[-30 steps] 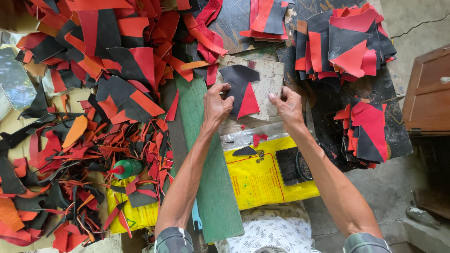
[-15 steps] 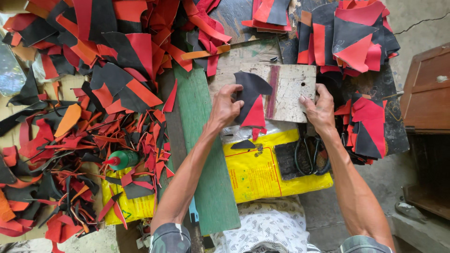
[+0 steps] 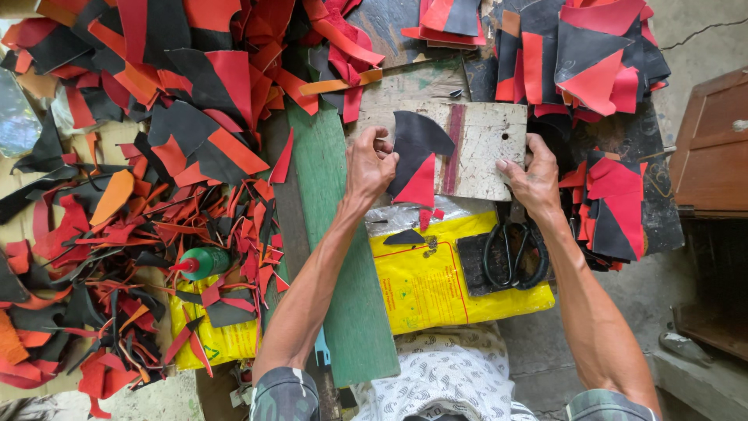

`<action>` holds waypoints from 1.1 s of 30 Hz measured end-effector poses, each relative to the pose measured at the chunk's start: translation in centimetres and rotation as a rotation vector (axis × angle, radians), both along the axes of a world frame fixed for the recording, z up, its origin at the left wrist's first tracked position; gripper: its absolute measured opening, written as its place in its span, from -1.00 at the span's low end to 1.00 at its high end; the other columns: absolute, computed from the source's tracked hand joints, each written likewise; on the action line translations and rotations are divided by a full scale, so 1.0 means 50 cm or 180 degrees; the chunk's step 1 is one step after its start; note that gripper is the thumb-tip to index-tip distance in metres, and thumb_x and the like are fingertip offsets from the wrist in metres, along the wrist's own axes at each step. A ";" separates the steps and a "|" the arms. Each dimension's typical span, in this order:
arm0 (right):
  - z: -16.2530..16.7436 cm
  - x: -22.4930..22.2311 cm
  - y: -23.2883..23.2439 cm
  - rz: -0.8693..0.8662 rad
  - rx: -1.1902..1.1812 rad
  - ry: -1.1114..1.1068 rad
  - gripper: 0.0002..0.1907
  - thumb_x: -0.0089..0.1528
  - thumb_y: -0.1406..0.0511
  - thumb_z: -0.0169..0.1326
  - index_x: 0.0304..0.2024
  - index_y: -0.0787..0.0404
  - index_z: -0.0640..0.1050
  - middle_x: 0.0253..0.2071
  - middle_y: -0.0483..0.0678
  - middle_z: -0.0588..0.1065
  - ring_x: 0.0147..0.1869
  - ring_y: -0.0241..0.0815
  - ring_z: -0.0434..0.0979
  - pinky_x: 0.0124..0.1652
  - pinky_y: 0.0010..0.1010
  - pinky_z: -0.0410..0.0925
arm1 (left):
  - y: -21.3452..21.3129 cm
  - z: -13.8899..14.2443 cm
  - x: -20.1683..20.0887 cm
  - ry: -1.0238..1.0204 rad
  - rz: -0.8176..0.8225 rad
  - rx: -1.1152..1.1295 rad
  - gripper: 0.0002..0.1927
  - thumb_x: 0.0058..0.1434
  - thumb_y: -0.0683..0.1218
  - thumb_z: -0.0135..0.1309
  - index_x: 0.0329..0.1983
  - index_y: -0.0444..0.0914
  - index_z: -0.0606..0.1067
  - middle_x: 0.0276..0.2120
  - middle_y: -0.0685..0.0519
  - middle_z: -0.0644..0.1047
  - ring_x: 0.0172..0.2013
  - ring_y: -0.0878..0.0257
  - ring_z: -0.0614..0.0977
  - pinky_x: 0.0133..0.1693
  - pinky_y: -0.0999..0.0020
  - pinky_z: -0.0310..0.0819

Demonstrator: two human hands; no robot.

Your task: The person aligns red and black material pieces on a wooden board and uses a utility knife to trim edges. The person repeatedly positions the pieces, cuts along the edges, and places the trimmed pieces into a stack.

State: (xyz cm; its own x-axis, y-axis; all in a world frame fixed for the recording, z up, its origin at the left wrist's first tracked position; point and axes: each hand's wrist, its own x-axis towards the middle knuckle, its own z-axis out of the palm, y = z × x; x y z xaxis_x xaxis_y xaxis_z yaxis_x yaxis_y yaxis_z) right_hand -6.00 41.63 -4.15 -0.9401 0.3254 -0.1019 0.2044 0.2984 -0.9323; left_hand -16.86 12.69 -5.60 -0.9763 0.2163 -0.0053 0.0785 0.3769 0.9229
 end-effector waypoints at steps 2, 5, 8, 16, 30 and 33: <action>-0.005 -0.002 0.001 0.0110 -0.0031 0.0250 -0.62 0.27 0.47 0.18 0.12 0.37 0.43 -0.12 -0.05 0.60 -0.08 -0.38 0.60 -0.10 -0.55 0.46 | -0.004 -0.007 -0.002 0.0032 0.0093 -0.0033 -0.57 0.02 -0.22 0.21 0.00 -0.44 0.50 -0.35 -0.05 0.61 -0.38 0.21 0.68 -0.32 0.33 0.63; -0.013 -0.001 0.004 0.0099 -0.0055 0.0216 -0.60 0.26 0.48 0.17 0.13 0.36 0.43 -0.14 -0.05 0.59 -0.10 -0.38 0.58 -0.11 -0.55 0.45 | -0.007 -0.019 -0.002 0.0060 0.0230 -0.0042 -0.57 0.00 -0.22 0.24 -0.02 -0.43 0.53 -0.35 -0.04 0.63 -0.38 0.22 0.69 -0.30 0.34 0.63; -0.015 0.002 0.007 0.0043 -0.0071 0.0089 -0.59 0.25 0.48 0.16 0.14 0.36 0.43 -0.16 -0.05 0.59 -0.13 -0.38 0.58 -0.13 -0.56 0.44 | -0.003 -0.032 -0.001 -0.0040 0.0299 -0.0015 -0.57 -0.01 -0.21 0.24 -0.02 -0.41 0.54 -0.35 -0.04 0.64 -0.37 0.22 0.70 -0.29 0.35 0.64; 0.073 0.002 -0.031 0.0074 0.0813 0.0024 -0.40 0.22 0.45 0.22 0.29 0.42 0.34 -0.06 0.14 0.53 -0.07 -0.16 0.56 -0.07 -0.36 0.45 | 0.002 -0.041 -0.006 0.0098 0.0335 -0.0090 -0.62 0.01 -0.21 0.23 -0.08 -0.42 0.55 -0.34 -0.06 0.65 -0.31 0.17 0.72 -0.23 0.31 0.64; 0.008 -0.069 -0.165 0.1502 0.2367 0.0886 -0.43 0.20 0.37 0.26 0.28 0.22 0.51 0.41 0.08 0.35 0.07 0.14 0.37 0.14 -0.12 0.33 | -0.003 0.053 -0.027 -0.0193 -0.0226 -0.0502 -0.52 -0.03 -0.18 0.27 0.00 -0.43 0.53 -0.42 -0.08 0.65 -0.40 0.18 0.72 -0.33 0.30 0.61; -0.017 -0.071 -0.149 0.1487 0.2101 0.1151 -0.41 0.18 0.38 0.26 0.29 0.17 0.51 0.39 0.10 0.36 0.19 0.19 0.38 0.20 -0.07 0.29 | 0.005 0.106 -0.055 -0.1110 -0.0474 0.0143 -0.50 0.06 -0.15 0.24 0.05 -0.46 0.45 -0.56 -0.12 0.62 -0.53 0.18 0.70 -0.45 0.27 0.58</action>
